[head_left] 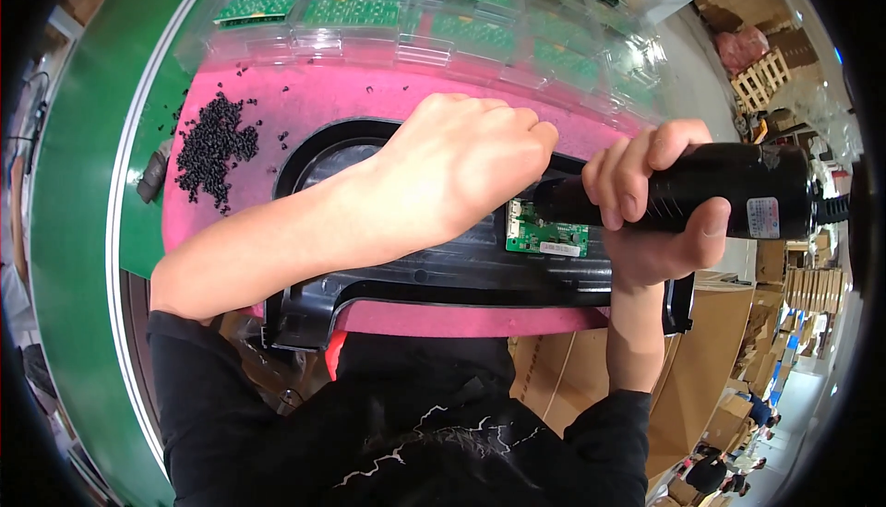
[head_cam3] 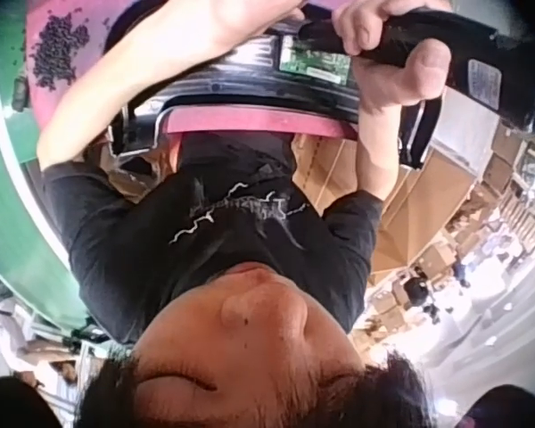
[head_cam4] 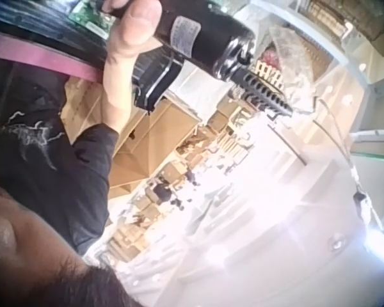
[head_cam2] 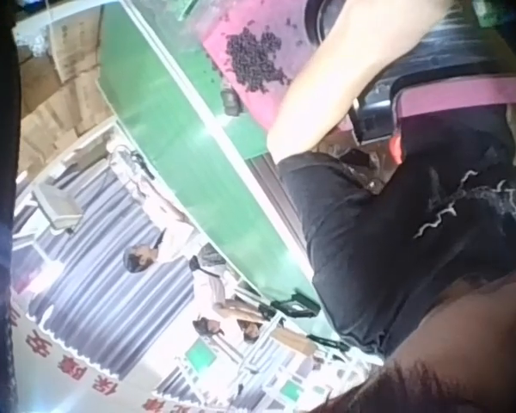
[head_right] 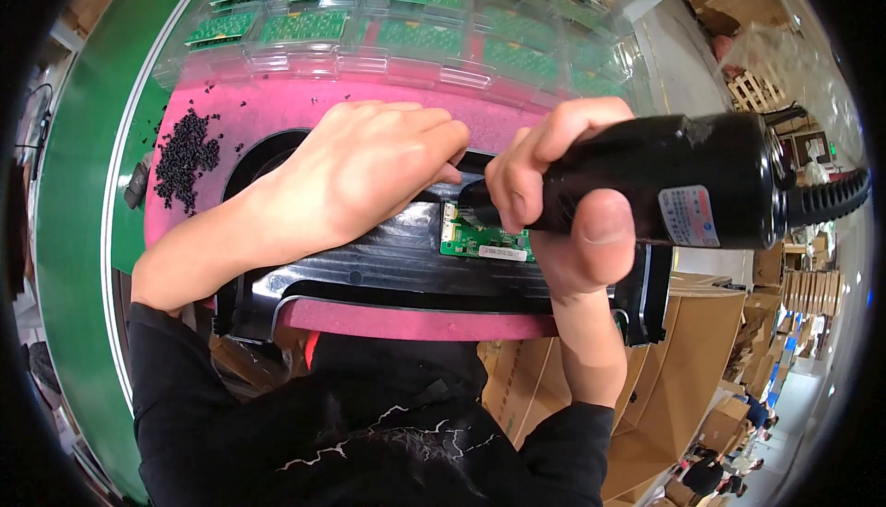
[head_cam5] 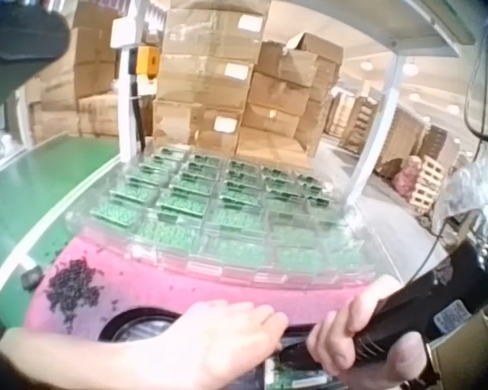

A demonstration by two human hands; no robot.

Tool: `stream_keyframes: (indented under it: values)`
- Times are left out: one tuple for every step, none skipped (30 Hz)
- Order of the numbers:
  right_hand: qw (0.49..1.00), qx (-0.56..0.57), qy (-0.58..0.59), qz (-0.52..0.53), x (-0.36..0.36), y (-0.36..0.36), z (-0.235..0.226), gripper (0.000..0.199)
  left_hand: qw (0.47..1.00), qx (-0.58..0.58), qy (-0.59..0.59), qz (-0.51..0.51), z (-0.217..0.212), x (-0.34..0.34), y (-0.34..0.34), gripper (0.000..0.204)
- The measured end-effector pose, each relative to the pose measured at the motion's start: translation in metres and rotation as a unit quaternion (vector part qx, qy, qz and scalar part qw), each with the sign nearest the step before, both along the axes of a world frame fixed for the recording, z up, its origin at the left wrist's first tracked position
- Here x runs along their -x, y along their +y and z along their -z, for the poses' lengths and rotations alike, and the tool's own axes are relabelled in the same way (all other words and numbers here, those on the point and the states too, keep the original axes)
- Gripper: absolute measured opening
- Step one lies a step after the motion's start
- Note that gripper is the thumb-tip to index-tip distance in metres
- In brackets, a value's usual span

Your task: Assembling electronic circuit boards into black plastic housings and securing them with an electric screwdriver.

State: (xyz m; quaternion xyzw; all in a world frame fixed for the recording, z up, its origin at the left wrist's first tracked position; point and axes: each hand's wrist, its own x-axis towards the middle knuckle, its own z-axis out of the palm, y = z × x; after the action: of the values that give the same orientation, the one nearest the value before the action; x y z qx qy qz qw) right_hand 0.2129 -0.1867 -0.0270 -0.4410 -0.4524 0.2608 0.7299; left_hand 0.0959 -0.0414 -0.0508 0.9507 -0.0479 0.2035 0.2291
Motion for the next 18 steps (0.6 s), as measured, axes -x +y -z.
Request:
stream_keyframes:
  values:
    - [1.0, 0.012, -0.004, -0.013, 0.0, 0.001, 0.0, 0.055, 1.0, -0.012, -0.001, 0.003, 0.001, 0.0, 0.0, 0.016]
    - [1.0, 0.014, -0.003, -0.013, 0.0, 0.003, 0.0, 0.055, 1.0, -0.01, 0.0, 0.002, 0.002, -0.001, 0.001, 0.016]
    - [0.999, 0.029, -0.016, -0.023, -0.001, 0.005, -0.001, 0.055, 1.0, -0.01, 0.0, 0.004, 0.001, -0.001, 0.001, 0.016]
    - [0.998, 0.043, -0.029, -0.032, -0.002, 0.007, -0.001, 0.055, 1.0, -0.012, -0.001, 0.006, 0.0, -0.001, 0.001, 0.017]
    - [0.998, 0.052, -0.038, -0.027, -0.002, 0.007, -0.002, 0.055, 1.0, -0.012, -0.001, 0.007, 0.0, -0.002, 0.001, 0.017]
    - [0.998, 0.051, -0.039, -0.025, -0.002, 0.009, -0.001, 0.055, 1.0, -0.001, 0.0, 0.003, 0.0, -0.002, 0.0, 0.017]
    - [0.998, 0.047, -0.038, -0.012, -0.001, 0.011, 0.0, 0.056, 1.0, 0.01, 0.002, -0.002, 0.001, -0.002, 0.0, 0.017]
    - [0.998, 0.043, -0.037, 0.002, 0.0, 0.011, 0.0, 0.057, 1.0, 0.008, 0.001, -0.002, 0.001, -0.001, 0.0, 0.017]
    - [0.998, 0.047, -0.035, 0.027, 0.0, 0.01, 0.0, 0.057, 1.0, 0.005, 0.009, -0.002, 0.001, -0.001, -0.001, 0.017]
    - [0.998, 0.045, -0.036, 0.028, 0.0, 0.008, 0.0, 0.057, 1.0, 0.002, 0.016, -0.003, 0.002, 0.0, 0.0, 0.017]
    - [0.999, 0.027, -0.02, 0.017, 0.001, 0.006, 0.0, 0.057, 1.0, 0.0, 0.015, -0.003, 0.005, 0.001, 0.001, 0.017]
    - [1.0, 0.009, -0.005, 0.005, 0.001, 0.002, 0.0, 0.056, 1.0, 0.003, -0.013, 0.015, 0.009, 0.002, 0.001, 0.017]
    - [1.0, -0.018, 0.009, -0.004, 0.0, -0.003, 0.0, 0.056, 0.999, 0.008, -0.041, 0.034, 0.011, 0.002, 0.001, 0.017]
    - [0.999, -0.052, 0.012, -0.007, 0.0, -0.008, -0.005, 0.055, 0.998, 0.007, -0.043, 0.034, 0.012, 0.002, 0.003, 0.017]
    - [0.996, -0.092, 0.022, -0.004, 0.0, -0.012, -0.011, 0.055, 0.997, 0.011, -0.034, 0.062, 0.012, 0.002, 0.004, 0.017]
    - [0.991, -0.129, 0.032, 0.0, 0.001, -0.016, -0.018, 0.054, 0.995, 0.017, -0.025, 0.091, 0.012, 0.001, 0.004, 0.017]
    - [0.989, -0.141, 0.04, 0.007, 0.002, -0.02, -0.026, 0.053, 0.995, 0.018, -0.025, 0.093, 0.011, -0.001, 0.003, 0.017]
    - [0.987, -0.153, 0.047, 0.013, 0.004, -0.022, -0.033, 0.052, 0.991, 0.047, -0.028, 0.121, 0.007, -0.004, 0.001, 0.017]
